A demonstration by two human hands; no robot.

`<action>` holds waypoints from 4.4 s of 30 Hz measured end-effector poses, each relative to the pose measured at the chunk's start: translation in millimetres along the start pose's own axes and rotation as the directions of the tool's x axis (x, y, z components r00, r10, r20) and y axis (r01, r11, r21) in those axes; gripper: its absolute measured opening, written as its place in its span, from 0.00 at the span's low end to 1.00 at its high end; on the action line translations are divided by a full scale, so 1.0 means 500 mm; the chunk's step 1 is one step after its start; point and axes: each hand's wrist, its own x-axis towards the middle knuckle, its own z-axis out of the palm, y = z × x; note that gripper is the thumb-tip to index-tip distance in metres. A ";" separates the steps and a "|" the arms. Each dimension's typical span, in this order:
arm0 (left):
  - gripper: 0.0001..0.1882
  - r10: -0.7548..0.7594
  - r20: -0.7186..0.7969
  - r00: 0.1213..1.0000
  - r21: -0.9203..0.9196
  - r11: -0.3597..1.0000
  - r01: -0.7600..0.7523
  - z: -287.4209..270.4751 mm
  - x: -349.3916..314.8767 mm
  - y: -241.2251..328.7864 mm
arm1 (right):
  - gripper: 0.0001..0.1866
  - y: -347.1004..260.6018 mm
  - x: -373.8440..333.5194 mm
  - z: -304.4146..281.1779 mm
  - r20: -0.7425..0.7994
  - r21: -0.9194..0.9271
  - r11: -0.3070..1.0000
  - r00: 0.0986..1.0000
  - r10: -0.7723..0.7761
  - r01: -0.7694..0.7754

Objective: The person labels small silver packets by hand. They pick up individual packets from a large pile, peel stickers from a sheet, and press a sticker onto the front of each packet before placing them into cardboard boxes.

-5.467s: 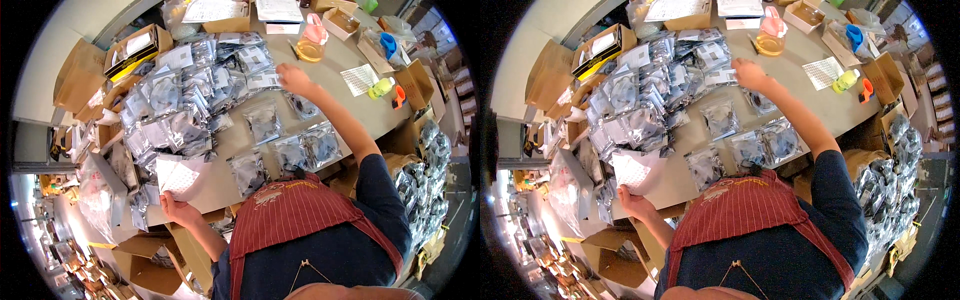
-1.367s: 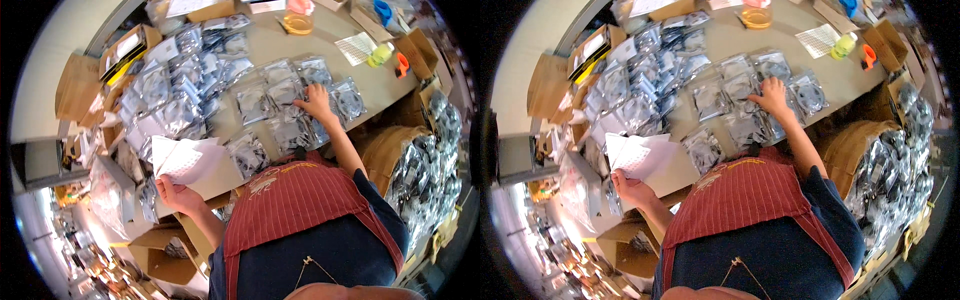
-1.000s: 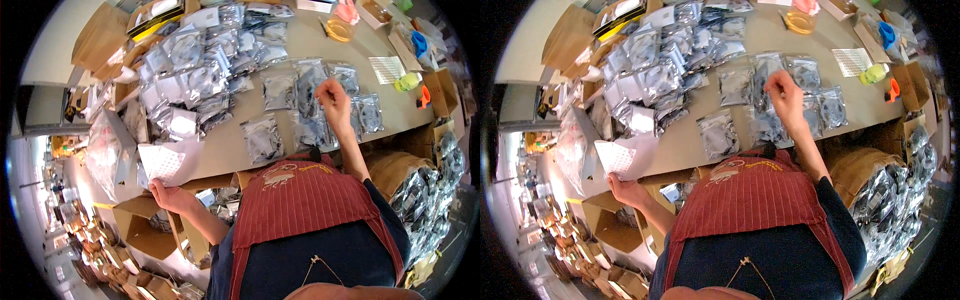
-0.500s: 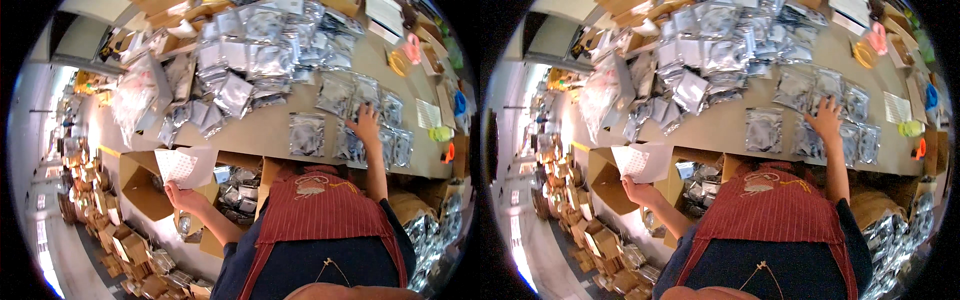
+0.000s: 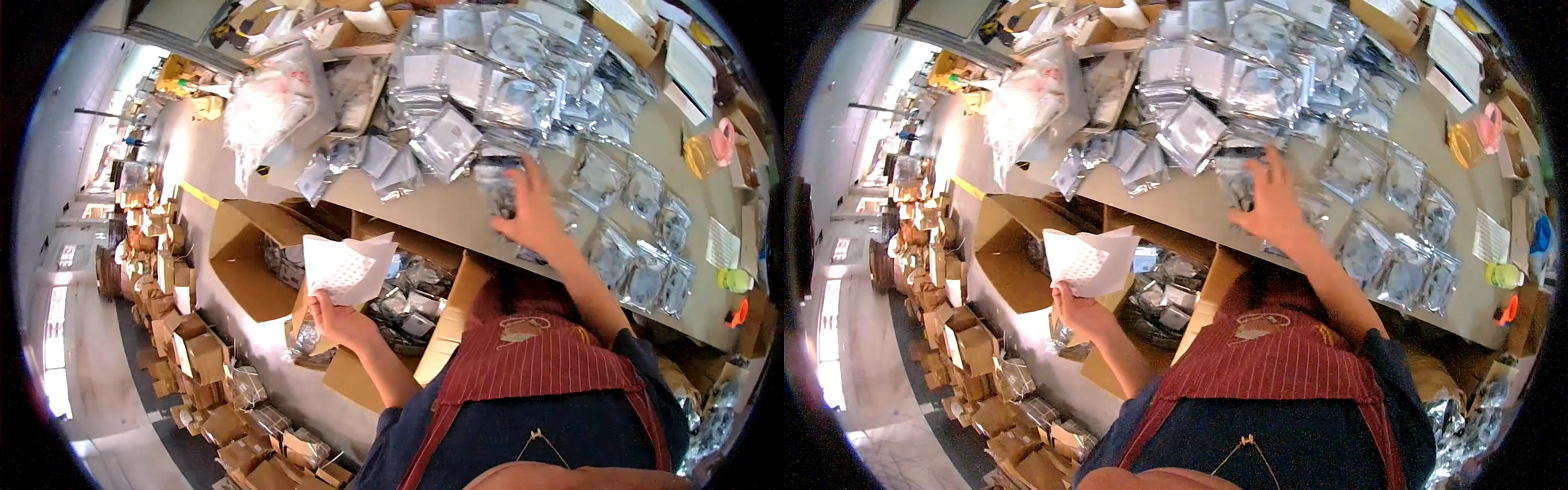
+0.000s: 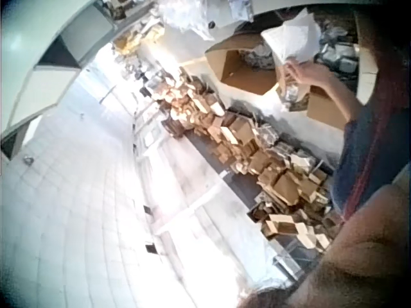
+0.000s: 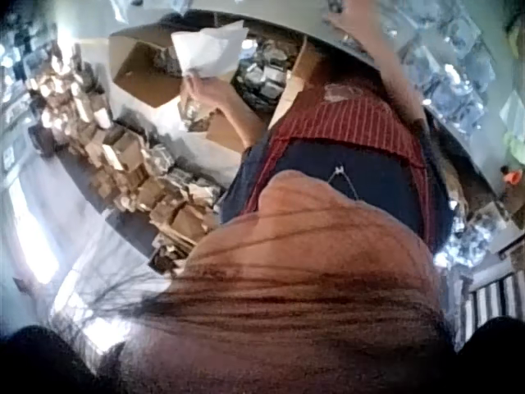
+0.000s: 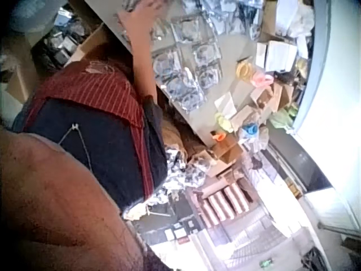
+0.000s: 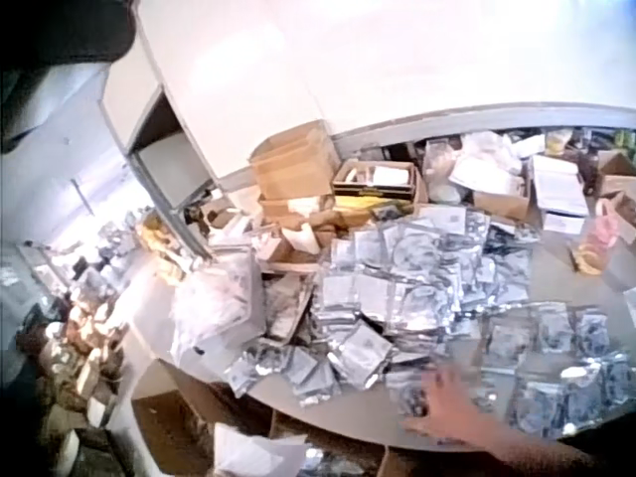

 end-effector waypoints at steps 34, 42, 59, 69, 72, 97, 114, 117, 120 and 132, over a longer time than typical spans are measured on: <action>0.03 -0.040 -0.298 0.954 -0.045 0.999 0.028 -0.152 -0.045 0.014 | 0.22 0.035 0.042 0.200 0.137 0.560 0.815 0.987 0.087 -0.150; 0.04 -0.044 -0.325 0.945 -0.048 0.998 0.030 -0.159 -0.053 0.003 | 0.12 0.123 -0.060 0.145 0.479 0.642 0.427 0.768 0.425 -0.637; 0.05 -0.101 -0.182 0.978 -0.078 0.993 0.088 -0.122 -0.027 -0.036 | 0.42 -0.055 0.048 0.141 0.277 -0.150 0.911 0.901 -0.335 0.385; 0.06 -0.128 -0.196 0.972 -0.106 0.988 0.108 -0.108 -0.029 -0.038 | 0.51 -0.163 0.251 0.376 0.402 -0.442 0.795 0.884 -0.240 0.416; 0.05 -0.138 -0.207 0.969 -0.101 0.988 0.119 -0.124 -0.038 -0.039 | 0.53 -0.193 0.281 0.378 0.394 -0.403 0.836 0.895 -0.208 0.372; 0.03 -0.231 -0.224 0.947 -0.139 0.969 0.203 -0.093 -0.054 -0.070 | 0.40 -0.096 0.136 0.320 0.404 -0.199 0.772 0.768 -0.496 0.603; 0.04 -0.137 -0.241 0.961 -0.182 0.979 0.093 -0.172 -0.089 -0.052 | 0.18 -0.079 0.164 0.164 0.487 0.035 0.942 0.818 -0.307 0.333; 0.04 -0.134 -0.288 0.948 -0.167 0.982 0.088 -0.158 -0.095 -0.038 | 0.22 -0.022 0.214 0.179 0.522 -0.142 0.940 0.830 -0.194 0.309; 0.04 -0.137 -0.317 0.938 -0.150 0.984 0.094 -0.159 -0.094 -0.033 | 0.33 -0.053 0.310 0.154 0.305 -0.228 0.837 0.853 -0.423 0.497; 0.03 -0.134 -0.348 0.928 -0.137 0.986 0.091 -0.182 -0.079 -0.052 | 0.63 -0.026 0.466 0.148 0.491 -0.444 0.503 0.670 -0.556 0.742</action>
